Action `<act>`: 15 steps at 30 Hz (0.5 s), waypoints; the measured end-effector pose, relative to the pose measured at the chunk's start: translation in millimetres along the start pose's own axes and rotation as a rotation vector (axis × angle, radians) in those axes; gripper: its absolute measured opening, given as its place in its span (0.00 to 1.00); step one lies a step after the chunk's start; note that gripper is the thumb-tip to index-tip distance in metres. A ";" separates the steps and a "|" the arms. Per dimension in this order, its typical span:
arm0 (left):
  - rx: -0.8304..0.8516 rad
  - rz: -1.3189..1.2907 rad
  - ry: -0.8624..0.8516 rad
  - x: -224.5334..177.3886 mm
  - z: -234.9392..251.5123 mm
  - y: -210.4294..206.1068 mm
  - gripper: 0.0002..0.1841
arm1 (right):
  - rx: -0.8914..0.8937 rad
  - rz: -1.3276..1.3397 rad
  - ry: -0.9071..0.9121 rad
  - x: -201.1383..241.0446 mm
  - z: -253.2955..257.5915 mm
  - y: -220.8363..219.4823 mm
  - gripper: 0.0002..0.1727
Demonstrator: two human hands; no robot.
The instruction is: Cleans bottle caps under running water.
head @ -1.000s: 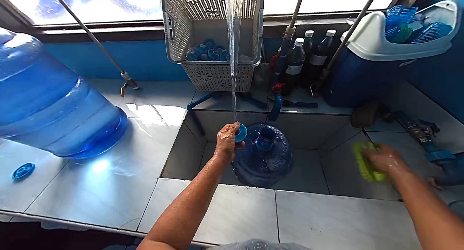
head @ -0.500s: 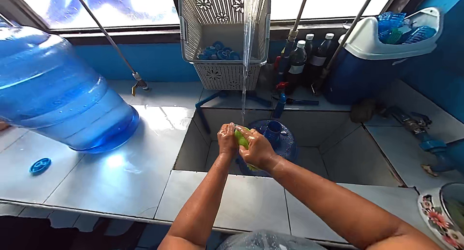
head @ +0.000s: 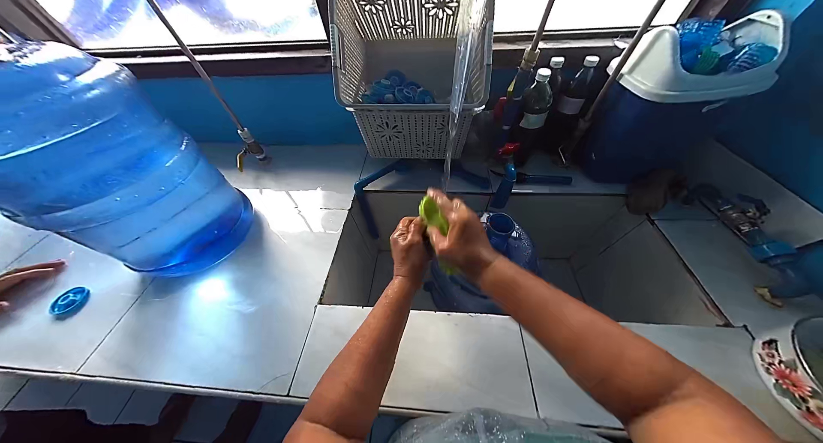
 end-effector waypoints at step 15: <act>0.300 -0.837 0.582 -0.8 -18.4 31.9 0.27 | -0.076 0.358 0.074 -70.0 -112.8 16.2 0.35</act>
Point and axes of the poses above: each hand's wrist, its own z-axis towards the middle knuckle, its own y-axis out of the back of the hand, x = y × z, the point moved 5 cm from there along z, towards the middle knuckle, and after that the axes turned 6 degrees about -x, right-handed, at the moved point
